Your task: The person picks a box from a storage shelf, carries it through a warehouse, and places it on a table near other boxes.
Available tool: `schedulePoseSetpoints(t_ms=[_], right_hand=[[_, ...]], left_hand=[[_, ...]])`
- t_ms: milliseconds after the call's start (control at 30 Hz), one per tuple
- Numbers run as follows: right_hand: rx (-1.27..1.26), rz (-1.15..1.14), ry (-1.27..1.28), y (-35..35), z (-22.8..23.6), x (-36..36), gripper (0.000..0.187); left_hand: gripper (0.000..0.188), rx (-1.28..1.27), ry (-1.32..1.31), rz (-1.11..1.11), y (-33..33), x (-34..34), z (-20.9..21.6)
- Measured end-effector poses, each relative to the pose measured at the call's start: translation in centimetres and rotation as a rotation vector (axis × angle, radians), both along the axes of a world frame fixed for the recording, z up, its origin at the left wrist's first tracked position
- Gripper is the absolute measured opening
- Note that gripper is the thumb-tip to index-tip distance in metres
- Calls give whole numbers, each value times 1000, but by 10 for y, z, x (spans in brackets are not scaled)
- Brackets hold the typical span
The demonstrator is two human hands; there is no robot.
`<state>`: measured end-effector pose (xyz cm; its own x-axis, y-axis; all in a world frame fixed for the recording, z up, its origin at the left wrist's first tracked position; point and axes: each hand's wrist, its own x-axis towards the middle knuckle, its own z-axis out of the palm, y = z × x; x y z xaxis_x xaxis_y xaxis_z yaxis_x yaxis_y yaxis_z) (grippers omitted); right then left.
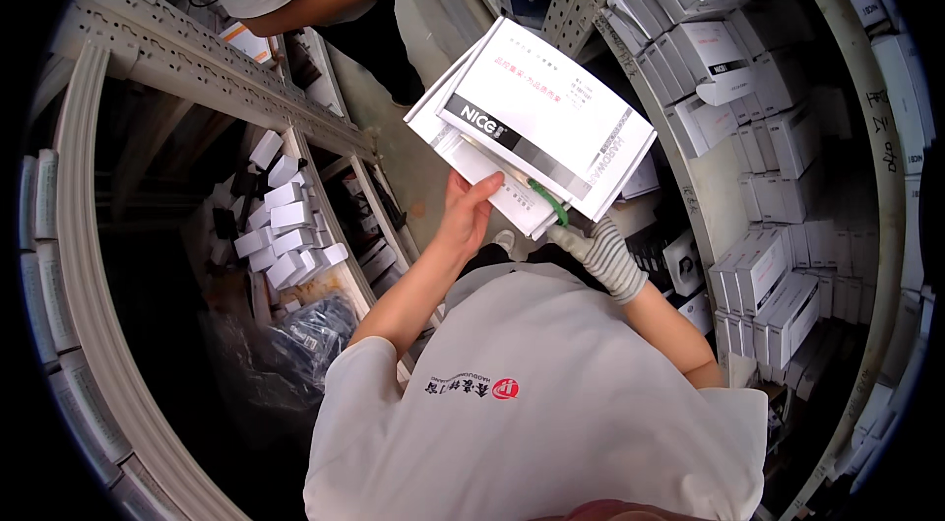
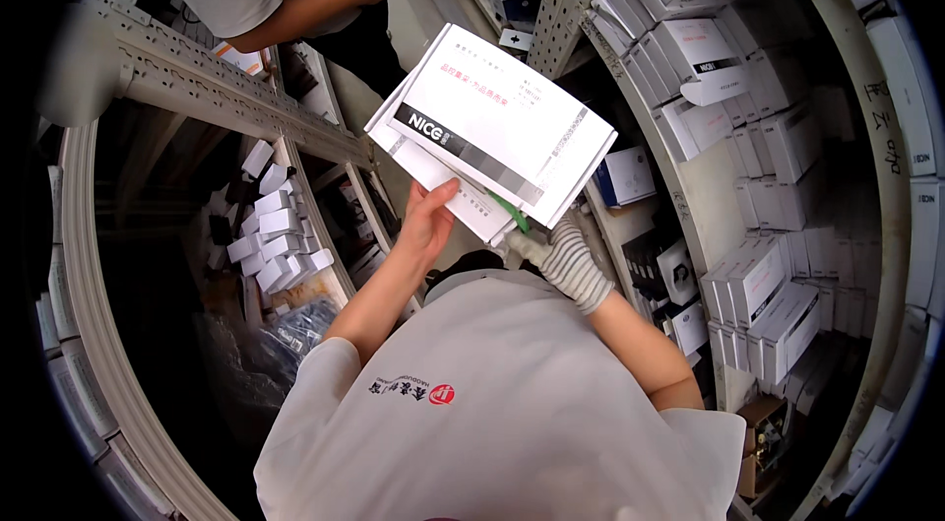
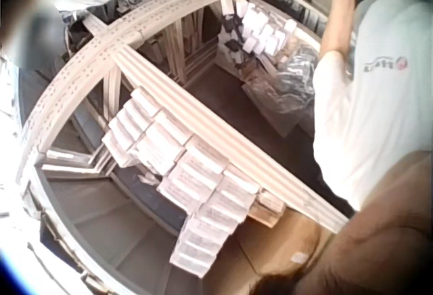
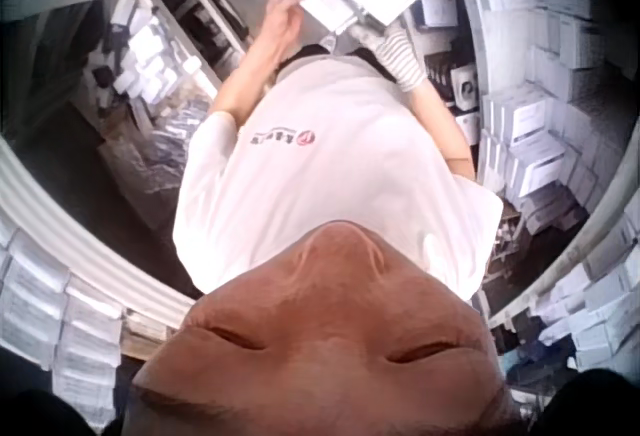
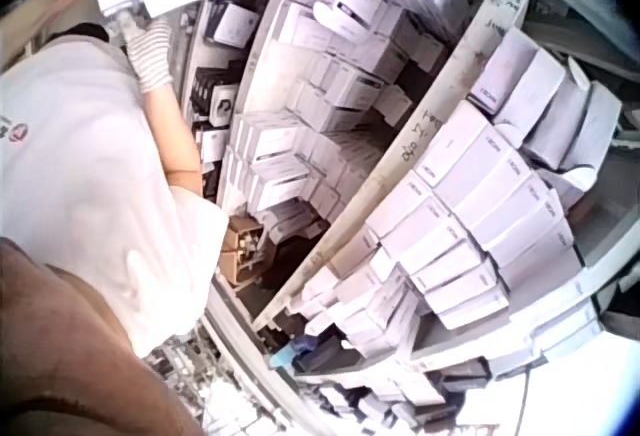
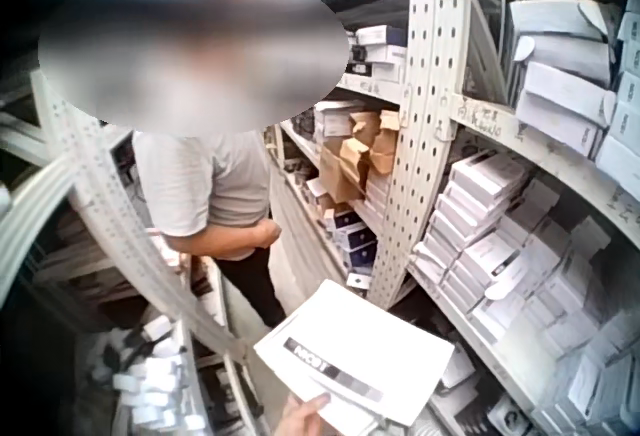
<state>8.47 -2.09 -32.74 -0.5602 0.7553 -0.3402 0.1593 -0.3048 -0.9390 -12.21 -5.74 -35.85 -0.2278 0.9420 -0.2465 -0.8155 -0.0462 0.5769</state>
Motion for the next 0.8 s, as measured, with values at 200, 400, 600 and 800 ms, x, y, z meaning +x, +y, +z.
schedulePoseSetpoints(t_ms=[200, 400, 600, 800], right_hand=[[-136, 152, -10, 8, 46, 9, 24], [-190, -4, 141, 46, 75, 44, 41], [-115, 69, 121, 129, 32, 22, 25], [-338, 265, 67, 200, -12, -93, 67]], left_hand=[[63, -44, 21, 93, -6, -29, 0], [58, -95, 36, 192, -17, -50, -19], [55, -93, 33, 190, -16, -69, -25], [60, -186, 42, 205, 13, -86, -24]])
